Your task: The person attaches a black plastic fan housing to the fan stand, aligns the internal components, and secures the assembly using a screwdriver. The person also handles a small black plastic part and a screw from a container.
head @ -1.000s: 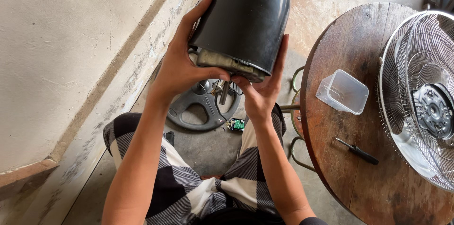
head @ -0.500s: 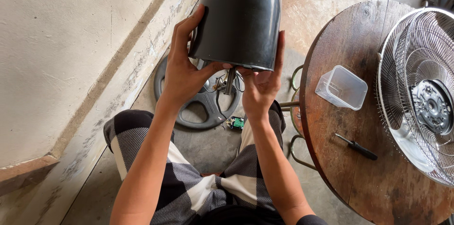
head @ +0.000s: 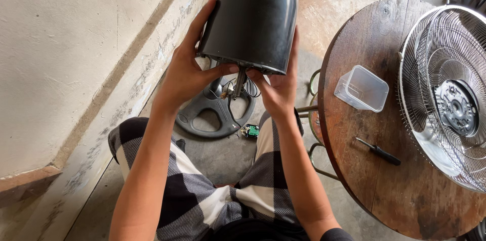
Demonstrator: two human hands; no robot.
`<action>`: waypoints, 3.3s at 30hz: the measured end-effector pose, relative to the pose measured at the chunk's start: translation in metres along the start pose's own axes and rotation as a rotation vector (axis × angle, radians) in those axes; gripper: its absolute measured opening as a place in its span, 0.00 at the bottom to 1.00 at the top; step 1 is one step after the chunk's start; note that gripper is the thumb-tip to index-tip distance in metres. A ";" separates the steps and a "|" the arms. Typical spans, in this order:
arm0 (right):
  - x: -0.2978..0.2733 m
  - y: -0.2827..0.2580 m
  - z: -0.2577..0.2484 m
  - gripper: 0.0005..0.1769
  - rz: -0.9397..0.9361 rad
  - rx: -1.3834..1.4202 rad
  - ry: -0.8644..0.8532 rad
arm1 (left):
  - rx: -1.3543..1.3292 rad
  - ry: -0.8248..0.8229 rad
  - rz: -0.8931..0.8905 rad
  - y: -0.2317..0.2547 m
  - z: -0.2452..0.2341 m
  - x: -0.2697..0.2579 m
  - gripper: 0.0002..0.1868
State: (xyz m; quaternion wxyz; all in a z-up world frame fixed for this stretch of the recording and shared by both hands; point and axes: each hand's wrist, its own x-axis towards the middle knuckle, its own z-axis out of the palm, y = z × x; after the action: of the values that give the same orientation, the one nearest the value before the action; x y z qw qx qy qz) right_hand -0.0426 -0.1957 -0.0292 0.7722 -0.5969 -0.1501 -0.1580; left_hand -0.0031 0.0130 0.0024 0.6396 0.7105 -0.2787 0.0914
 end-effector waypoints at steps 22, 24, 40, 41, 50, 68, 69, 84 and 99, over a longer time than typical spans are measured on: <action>0.020 0.020 -0.058 0.31 0.074 -0.102 -0.015 | 0.419 0.302 0.078 -0.002 0.052 -0.010 0.57; 0.019 0.023 -0.061 0.28 0.116 0.048 -0.019 | 0.417 0.291 0.067 -0.001 0.052 -0.011 0.58; 0.008 0.045 -0.043 0.19 0.105 0.070 -0.029 | 0.174 0.277 0.003 -0.026 0.060 -0.020 0.46; 0.006 0.045 -0.040 0.18 0.101 0.081 -0.035 | 0.188 0.280 -0.021 -0.025 0.058 -0.020 0.48; 0.005 0.045 -0.031 0.15 0.037 0.040 0.006 | 0.132 0.128 -0.020 -0.015 0.030 -0.011 0.55; 0.016 0.029 -0.030 0.30 -0.019 -0.451 0.007 | -0.042 -0.153 -0.077 -0.028 -0.025 0.041 0.74; 0.015 0.023 -0.027 0.31 -0.060 -0.571 0.012 | -0.024 -0.134 -0.075 -0.025 -0.022 0.038 0.75; -0.027 -0.060 0.061 0.11 0.190 -0.787 0.065 | -0.038 -0.126 -0.052 -0.012 -0.019 0.027 0.69; -0.027 -0.048 0.003 0.10 -0.062 -0.945 -0.229 | -0.029 -0.152 -0.052 -0.012 -0.024 0.030 0.69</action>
State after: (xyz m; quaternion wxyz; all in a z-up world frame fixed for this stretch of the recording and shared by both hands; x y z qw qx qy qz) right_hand -0.0869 -0.2019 0.0021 0.3900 -0.8910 -0.1636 -0.1649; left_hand 0.0331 0.0278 0.0100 0.6290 0.7130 -0.3092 0.0164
